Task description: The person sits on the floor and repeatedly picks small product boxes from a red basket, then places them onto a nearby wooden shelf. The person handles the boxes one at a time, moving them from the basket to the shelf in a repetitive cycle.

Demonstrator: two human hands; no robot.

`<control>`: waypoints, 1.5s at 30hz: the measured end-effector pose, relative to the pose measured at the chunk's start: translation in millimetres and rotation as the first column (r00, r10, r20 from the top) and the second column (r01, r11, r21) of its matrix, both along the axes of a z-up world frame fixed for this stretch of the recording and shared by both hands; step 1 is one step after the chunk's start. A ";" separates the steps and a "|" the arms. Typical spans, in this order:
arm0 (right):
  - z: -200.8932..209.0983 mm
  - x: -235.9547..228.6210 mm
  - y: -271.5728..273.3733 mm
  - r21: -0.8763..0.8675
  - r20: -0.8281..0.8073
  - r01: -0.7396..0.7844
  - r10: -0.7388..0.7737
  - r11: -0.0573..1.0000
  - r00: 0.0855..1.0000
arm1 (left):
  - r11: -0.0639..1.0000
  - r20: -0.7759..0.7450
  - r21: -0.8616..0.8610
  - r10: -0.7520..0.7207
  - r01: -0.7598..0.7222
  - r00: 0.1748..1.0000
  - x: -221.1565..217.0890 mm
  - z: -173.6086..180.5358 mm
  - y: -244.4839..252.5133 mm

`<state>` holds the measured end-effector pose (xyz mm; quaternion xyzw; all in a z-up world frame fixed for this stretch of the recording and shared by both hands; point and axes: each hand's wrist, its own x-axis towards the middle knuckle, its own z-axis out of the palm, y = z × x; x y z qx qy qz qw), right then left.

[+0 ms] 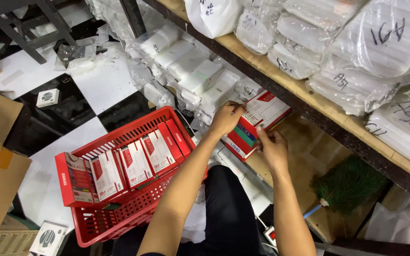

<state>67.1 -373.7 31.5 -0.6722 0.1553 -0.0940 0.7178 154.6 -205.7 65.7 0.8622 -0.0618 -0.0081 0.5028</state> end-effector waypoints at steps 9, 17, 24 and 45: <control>-13.9 11.1 -1.3 -0.031 -0.016 -0.061 0.061 0.998 0.998 | 0.995 -0.120 -0.084 -0.072 0.062 0.990 -8.9 2.0 5.6; -27.8 9.2 -4.4 -0.083 0.056 -0.110 0.115 0.990 0.992 | 0.983 -0.049 -0.178 -0.058 0.048 0.997 -27.1 14.0 2.7; -99.8 -12.4 -1.1 0.006 0.027 0.131 -0.131 0.991 0.991 | 0.979 0.589 -0.167 0.196 -0.120 0.784 -61.9 -151.7 -3.8; -85.3 -8.1 25.8 -0.678 -0.354 -0.257 0.001 0.688 0.935 | 0.963 0.279 0.192 0.130 -0.188 0.952 -75.8 -227.8 -32.7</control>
